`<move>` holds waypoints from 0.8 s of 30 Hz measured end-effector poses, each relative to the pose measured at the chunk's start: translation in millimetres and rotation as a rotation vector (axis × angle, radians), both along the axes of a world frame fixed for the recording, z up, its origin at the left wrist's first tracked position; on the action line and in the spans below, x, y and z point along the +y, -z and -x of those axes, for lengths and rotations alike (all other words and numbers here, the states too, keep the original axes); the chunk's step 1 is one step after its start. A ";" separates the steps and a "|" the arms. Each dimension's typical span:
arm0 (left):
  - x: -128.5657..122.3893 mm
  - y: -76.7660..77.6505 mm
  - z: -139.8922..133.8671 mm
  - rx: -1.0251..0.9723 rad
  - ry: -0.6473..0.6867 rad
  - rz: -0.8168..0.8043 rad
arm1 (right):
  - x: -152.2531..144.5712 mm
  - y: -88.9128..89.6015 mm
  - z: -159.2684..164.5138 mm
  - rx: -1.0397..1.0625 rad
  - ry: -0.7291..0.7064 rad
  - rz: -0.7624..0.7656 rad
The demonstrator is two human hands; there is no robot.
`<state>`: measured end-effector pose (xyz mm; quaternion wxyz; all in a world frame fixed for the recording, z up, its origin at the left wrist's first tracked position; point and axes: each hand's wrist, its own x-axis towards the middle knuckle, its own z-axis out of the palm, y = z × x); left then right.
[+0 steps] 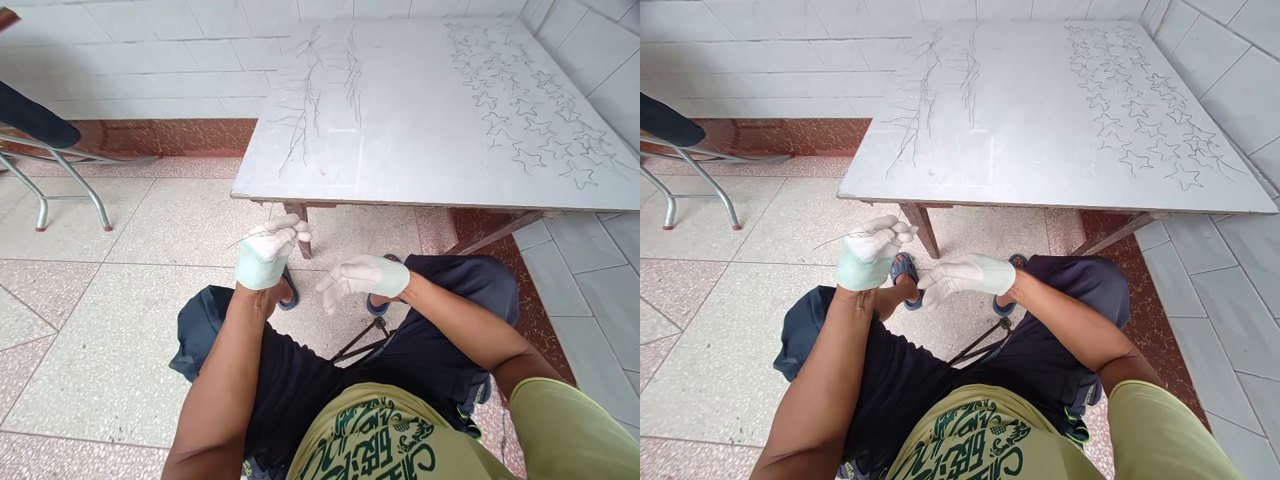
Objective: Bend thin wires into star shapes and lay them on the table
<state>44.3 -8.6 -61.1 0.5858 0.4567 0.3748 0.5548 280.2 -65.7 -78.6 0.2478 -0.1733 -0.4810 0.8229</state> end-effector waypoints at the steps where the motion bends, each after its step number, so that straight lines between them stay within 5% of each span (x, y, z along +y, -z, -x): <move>1: -0.3 0.0 0.0 0.021 -0.006 0.002 | -2.7 2.6 6.0 0.012 -0.002 0.024; 12: -8.2 -2.8 -11.1 0.097 -0.054 0.015 | -7.7 16.3 20.5 -0.031 0.184 0.035; 20: 12.6 10.0 31.0 0.355 0.438 0.085 | 2.2 24.4 10.3 0.110 0.284 0.072; 24: 27.7 33.9 51.7 0.812 0.407 0.109 | 6.1 22.9 3.3 0.172 0.307 0.051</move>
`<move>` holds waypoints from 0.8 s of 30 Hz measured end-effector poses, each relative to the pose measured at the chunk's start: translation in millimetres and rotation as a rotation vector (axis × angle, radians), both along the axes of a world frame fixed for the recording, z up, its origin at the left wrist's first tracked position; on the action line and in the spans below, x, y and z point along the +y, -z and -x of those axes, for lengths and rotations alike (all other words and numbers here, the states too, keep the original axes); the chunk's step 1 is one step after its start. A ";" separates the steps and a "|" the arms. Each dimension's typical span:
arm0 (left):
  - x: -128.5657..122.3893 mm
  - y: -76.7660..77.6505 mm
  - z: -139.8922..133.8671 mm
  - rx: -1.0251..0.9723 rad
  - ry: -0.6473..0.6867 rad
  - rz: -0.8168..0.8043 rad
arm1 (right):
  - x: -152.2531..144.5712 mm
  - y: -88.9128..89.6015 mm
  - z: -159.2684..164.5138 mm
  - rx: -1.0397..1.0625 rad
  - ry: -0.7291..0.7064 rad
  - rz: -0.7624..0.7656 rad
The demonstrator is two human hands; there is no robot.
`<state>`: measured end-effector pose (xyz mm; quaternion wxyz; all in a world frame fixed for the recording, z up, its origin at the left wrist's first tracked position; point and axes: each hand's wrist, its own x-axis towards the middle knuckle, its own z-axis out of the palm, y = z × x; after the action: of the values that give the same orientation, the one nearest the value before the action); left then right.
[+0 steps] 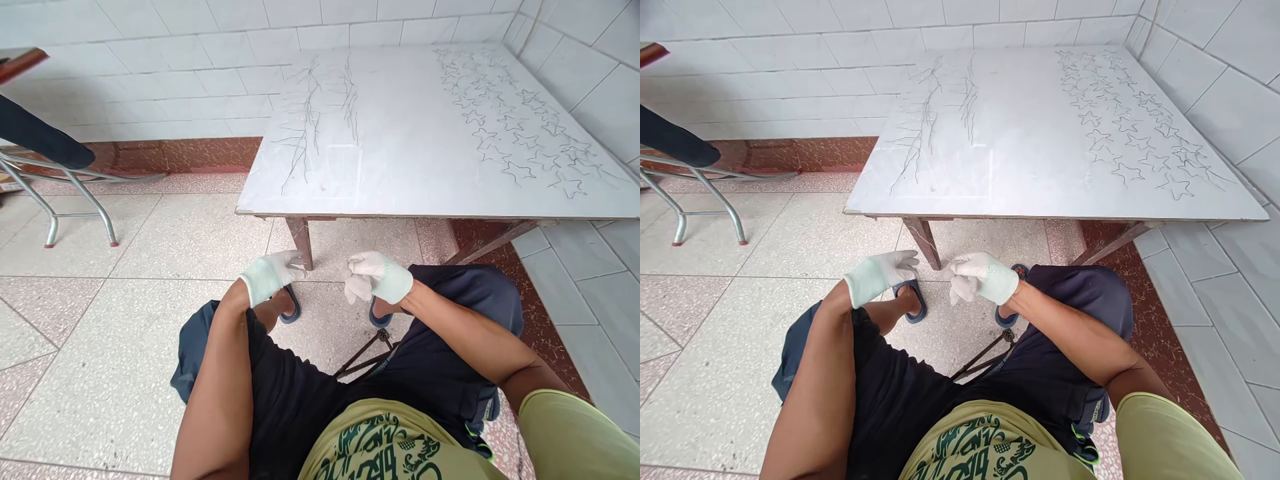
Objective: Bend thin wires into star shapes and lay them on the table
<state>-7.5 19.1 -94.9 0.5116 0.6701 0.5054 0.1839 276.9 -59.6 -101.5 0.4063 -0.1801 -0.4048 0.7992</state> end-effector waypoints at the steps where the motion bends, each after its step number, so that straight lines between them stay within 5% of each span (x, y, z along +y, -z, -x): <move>1: 3.9 4.8 6.2 0.141 -0.055 -0.057 | 0.5 0.3 -1.1 -0.005 0.013 0.004; 4: 12.6 8.4 24.3 0.362 -0.259 -0.108 | 2.0 3.5 -3.1 -0.021 0.033 0.035; 7: 10.3 -6.2 29.4 0.270 -0.445 -0.090 | 3.9 8.3 -3.5 0.008 -0.041 0.062; 14: -32.8 -56.4 -19.8 -0.196 -0.134 -0.263 | 2.1 16.6 2.5 0.027 -0.254 0.145; 20: -47.6 -53.5 -33.3 -0.151 -0.259 -0.218 | -9.5 11.0 5.9 0.027 -0.190 0.127; 24: -50.0 -54.4 -32.2 -0.186 -0.196 -0.187 | -10.5 9.3 5.3 0.021 -0.212 0.085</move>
<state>24.8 -30.9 -40.6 0.4712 0.6424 0.4995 0.3404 271.6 -70.1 -110.8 0.3159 -0.1450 -0.3828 0.8559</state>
